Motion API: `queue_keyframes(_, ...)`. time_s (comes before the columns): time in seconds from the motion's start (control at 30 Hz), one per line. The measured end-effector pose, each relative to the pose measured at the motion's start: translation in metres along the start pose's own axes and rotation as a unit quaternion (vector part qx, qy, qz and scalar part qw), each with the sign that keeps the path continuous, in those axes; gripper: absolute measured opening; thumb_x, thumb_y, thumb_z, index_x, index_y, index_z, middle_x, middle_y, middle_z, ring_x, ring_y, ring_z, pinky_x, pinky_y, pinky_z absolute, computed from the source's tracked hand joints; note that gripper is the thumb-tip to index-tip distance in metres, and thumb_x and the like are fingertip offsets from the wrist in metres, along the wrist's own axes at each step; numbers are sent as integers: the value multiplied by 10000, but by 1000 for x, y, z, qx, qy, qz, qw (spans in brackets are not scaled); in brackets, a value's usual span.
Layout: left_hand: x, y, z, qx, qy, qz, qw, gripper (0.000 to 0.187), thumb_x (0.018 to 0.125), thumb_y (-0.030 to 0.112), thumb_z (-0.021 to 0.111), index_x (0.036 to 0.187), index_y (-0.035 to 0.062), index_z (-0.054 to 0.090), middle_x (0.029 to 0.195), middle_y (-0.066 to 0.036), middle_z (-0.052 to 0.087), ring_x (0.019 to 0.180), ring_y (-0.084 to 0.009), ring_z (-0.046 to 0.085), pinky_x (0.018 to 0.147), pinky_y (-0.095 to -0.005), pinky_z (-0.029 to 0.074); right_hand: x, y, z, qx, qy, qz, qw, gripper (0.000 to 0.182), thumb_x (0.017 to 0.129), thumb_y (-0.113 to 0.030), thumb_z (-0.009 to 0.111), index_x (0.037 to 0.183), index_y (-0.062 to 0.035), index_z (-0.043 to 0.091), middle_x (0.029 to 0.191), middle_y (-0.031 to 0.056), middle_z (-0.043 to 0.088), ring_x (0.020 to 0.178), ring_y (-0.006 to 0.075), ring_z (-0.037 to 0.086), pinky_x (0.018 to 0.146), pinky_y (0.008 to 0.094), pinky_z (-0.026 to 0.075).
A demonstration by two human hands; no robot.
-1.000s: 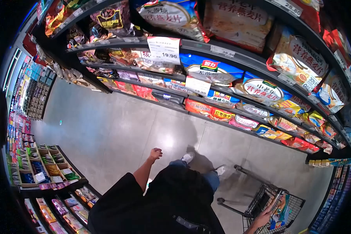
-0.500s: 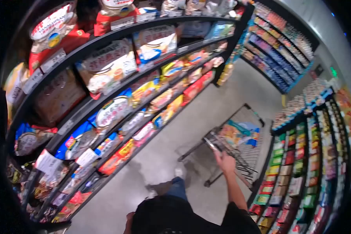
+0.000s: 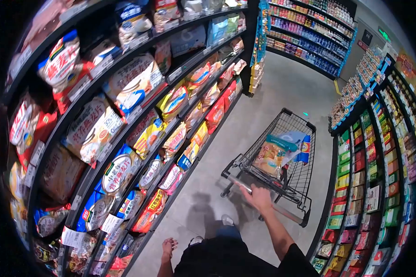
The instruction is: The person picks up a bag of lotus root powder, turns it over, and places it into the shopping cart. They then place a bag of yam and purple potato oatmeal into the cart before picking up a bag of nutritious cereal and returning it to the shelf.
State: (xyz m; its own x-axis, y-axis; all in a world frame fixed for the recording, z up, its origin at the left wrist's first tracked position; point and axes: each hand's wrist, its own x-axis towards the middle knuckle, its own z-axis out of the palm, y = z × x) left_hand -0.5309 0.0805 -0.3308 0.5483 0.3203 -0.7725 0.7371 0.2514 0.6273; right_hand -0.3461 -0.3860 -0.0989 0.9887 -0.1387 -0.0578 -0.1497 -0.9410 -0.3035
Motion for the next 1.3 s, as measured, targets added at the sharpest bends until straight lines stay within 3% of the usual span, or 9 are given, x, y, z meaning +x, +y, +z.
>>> queue_keyframes(0.13, -5, 14, 67, 91, -44, 87, 991, 172, 925, 129, 537, 1046, 24, 601, 872, -70, 675, 772, -183, 671, 570, -277, 505, 1, -3, 2, 31, -15, 8, 999, 614, 892, -603, 464, 802, -13, 604, 651, 245, 636, 636, 421, 649, 624, 510, 523)
queue_keyframes(0.33, -83, 159, 215, 338, -42, 555, 759, 273, 918, 88, 539, 1173, -6, 569, 1162, -197, 597, 1137, -365, 543, 968, -428, 417, -22, -10, 11, 109, -28, -16, 993, 526, 892, -541, 520, 832, -24, 597, 628, 202, 629, 637, 397, 647, 584, 510, 504)
queue_keyframes(0.53, -154, 225, 298, 401, -101, 685, 599, 316, 910, 164, 561, 1199, 37, 581, 1304, -183, 521, 1314, -343, 404, 1084, -512, 265, -57, -24, 34, 153, 8, -30, 988, 478, 899, -513, 526, 852, -41, 585, 675, 168, 648, 612, 362, 649, 556, 477, 505)
queue_keyframes(0.63, -143, 209, 301, 490, -184, 700, 486, 206, 917, 193, 555, 1033, 52, 651, 1115, -97, 618, 1180, -272, 507, 1070, -480, 271, -81, -28, 34, 180, 28, -49, 982, 459, 897, -513, 543, 944, -60, 602, 761, 156, 672, 645, 392, 648, 581, 474, 517)
queue_keyframes(0.8, -150, 195, 266, 478, -199, 711, 476, 146, 894, 197, 576, 884, 71, 648, 875, -61, 601, 933, -245, 542, 1001, -453, 323, -159, 0, 27, 89, 3, 70, 994, 408, 902, -488, 544, 864, -99, 663, 727, 128, 677, 590, 372, 639, 543, 464, 502)
queue_keyframes(0.87, -151, 189, 250, 471, -216, 711, 475, 170, 887, 235, 605, 880, 70, 645, 864, -77, 607, 918, -258, 557, 974, -462, 341, -190, 3, 31, 16, 42, 112, 993, 580, 879, -565, 526, 631, -67, 691, 601, 178, 636, 610, 347, 658, 546, 437, 515)
queue_keyframes(1.03, -162, 171, 212, 452, -250, 692, 504, 184, 831, 252, 654, 875, 74, 642, 858, -76, 605, 899, -252, 567, 959, -454, 354, -224, -22, 40, -27, 60, 194, 979, 562, 905, -520, 483, 628, -83, 702, 574, 183, 619, 572, 365, 637, 575, 455, 509)
queue_keyframes(1.2, -164, 143, 168, 342, -169, 818, 430, 196, 849, 275, 654, 850, 84, 609, 838, -69, 572, 848, -250, 562, 941, -459, 381, -260, -46, 49, -28, 73, 227, 971, 504, 904, -464, 476, 687, -87, 730, 601, 197, 620, 610, 378, 636, 629, 468, 505)
queue_keyframes(1.3, -176, 132, 135, 363, -197, 776, 477, 200, 864, 275, 642, 882, 81, 592, 864, -63, 549, 895, -246, 541, 977, -466, 349, -286, -58, 55, -25, 76, 206, 975, 508, 896, -437, 477, 657, -58, 717, 599, 206, 620, 596, 380, 634, 623, 470, 503)
